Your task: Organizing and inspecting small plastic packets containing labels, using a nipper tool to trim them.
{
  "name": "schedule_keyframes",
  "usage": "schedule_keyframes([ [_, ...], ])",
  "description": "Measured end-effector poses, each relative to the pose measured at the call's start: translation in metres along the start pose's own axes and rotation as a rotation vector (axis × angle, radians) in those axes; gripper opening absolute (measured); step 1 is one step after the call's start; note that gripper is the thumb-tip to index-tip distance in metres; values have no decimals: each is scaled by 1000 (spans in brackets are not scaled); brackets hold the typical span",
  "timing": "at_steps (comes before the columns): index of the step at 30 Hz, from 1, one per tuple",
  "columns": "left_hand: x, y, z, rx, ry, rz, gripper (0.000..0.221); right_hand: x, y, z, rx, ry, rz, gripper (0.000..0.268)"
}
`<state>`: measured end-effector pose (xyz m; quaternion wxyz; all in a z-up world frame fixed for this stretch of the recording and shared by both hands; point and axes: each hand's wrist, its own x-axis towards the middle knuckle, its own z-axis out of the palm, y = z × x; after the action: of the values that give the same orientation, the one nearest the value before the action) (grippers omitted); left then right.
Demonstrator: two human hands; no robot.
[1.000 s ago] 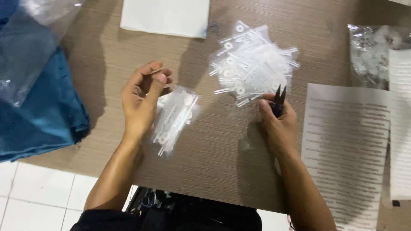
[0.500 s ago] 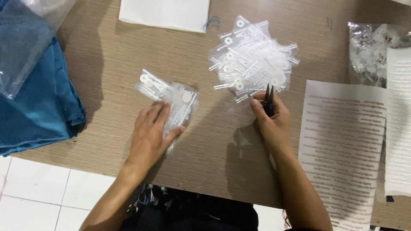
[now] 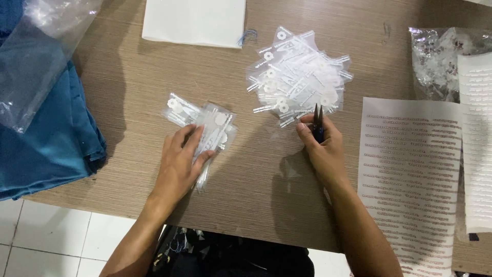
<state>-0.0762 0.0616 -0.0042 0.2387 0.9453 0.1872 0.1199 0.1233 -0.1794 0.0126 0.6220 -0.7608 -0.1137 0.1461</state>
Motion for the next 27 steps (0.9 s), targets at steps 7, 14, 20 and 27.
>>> schedule_keyframes([
  [7, 11, 9, -13, -11, -91, -115, 59, 0, 7, 0, -1, 11, -17, 15],
  [14, 23, 18, -17, 50, -237, -279, 94, -1, 10, -1, -71, -1, -19, 14],
  [20, 32, 29, -34, -114, -238, -324, 100, -3, 0, -1, -75, -5, -20, 15],
  [27, 26, 23, -46, -371, -142, -302, 96, -2, 7, -1, -59, -4, -22, 17],
])
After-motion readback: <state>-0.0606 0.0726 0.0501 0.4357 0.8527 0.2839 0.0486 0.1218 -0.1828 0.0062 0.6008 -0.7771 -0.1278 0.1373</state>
